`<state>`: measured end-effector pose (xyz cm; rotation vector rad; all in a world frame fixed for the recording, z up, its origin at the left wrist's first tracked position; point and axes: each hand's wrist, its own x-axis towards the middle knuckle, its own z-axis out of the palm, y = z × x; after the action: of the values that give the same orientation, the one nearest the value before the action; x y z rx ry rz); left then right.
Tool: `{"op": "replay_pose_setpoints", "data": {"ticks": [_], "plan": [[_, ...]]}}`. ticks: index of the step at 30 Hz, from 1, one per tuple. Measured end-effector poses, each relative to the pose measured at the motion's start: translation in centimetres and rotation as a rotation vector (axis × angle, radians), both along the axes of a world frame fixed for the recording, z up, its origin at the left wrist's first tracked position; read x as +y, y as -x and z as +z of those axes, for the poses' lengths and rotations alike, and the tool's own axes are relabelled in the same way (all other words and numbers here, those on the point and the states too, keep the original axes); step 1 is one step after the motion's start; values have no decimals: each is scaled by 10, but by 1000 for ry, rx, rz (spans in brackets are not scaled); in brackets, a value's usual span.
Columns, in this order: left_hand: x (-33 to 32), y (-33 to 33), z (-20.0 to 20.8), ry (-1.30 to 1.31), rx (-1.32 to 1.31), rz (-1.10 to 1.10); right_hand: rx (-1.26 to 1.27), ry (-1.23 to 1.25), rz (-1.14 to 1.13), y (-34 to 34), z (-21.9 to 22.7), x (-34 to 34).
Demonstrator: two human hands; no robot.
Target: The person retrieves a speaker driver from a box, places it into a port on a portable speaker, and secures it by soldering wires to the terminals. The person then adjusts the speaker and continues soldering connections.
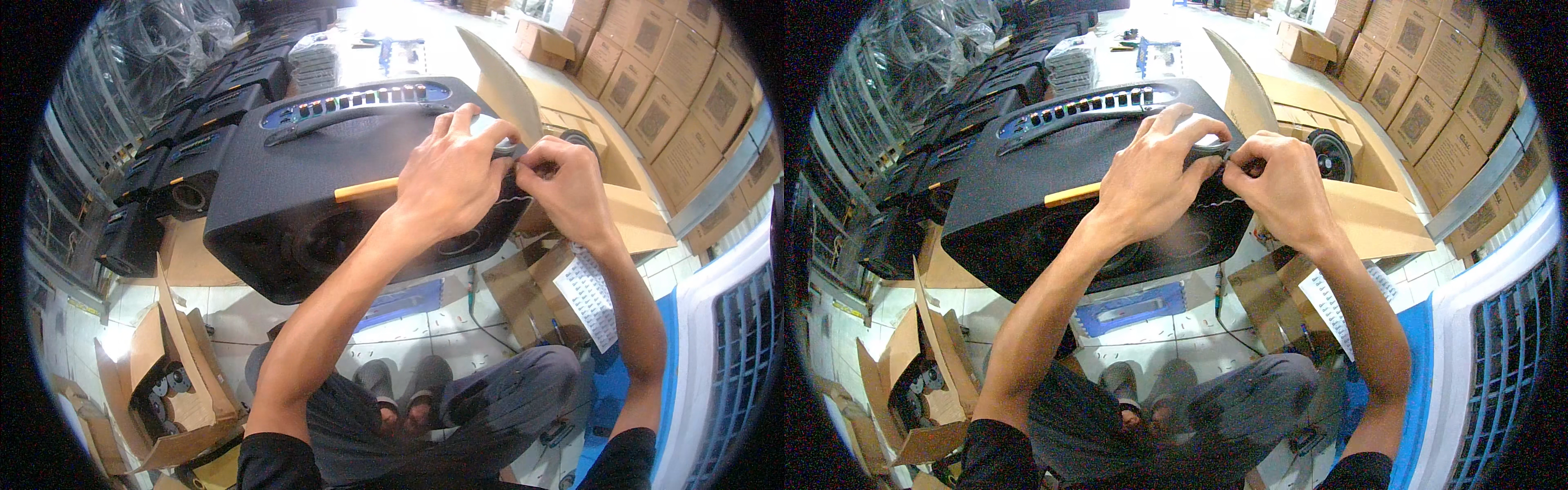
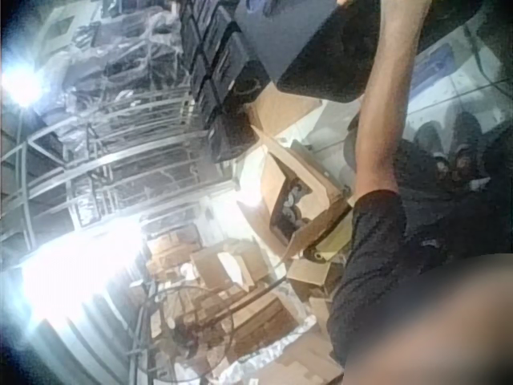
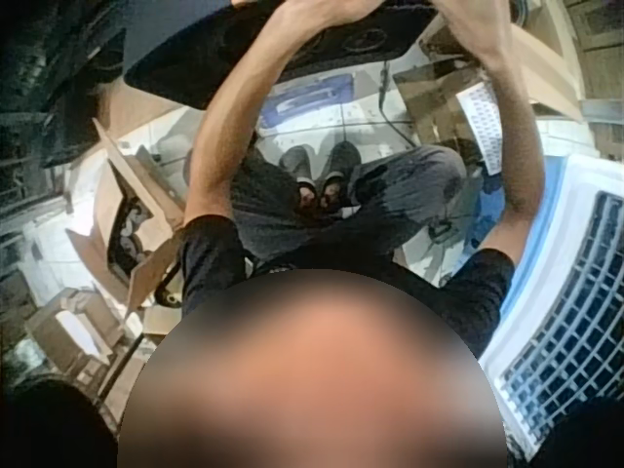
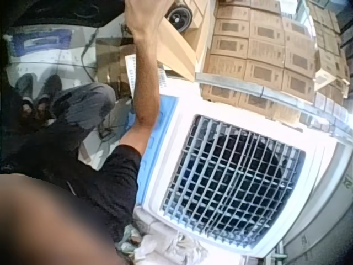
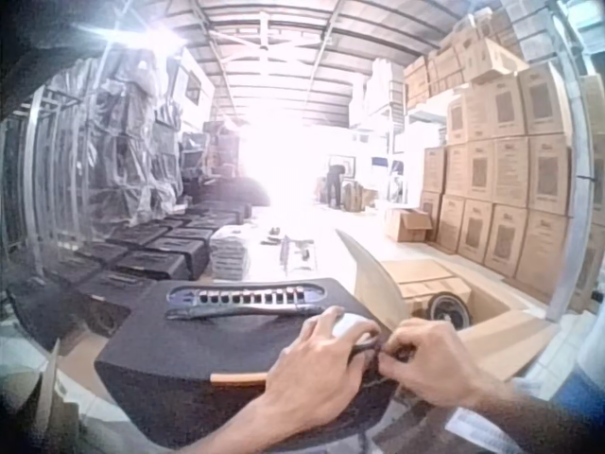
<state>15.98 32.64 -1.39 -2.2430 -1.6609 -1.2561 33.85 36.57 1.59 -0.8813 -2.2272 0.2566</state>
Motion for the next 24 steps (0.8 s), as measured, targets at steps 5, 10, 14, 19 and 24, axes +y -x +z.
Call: {"op": "replay_pose_setpoints", "data": {"ticks": [5,10,14,19,24], "plan": [[0,0,1,15,-15,-3,-6,23,-29,0,-2,0],[0,0,0,4,-14,-8,-59,-154,54,-6,-5,2],[0,1,1,9,-12,-1,-56,-149,85,-9,-6,5],[1,2,2,25,-18,-11,15,-10,94,-10,-4,8],[0,3,1,31,-16,-17,99,262,31,-11,-1,9]]}}
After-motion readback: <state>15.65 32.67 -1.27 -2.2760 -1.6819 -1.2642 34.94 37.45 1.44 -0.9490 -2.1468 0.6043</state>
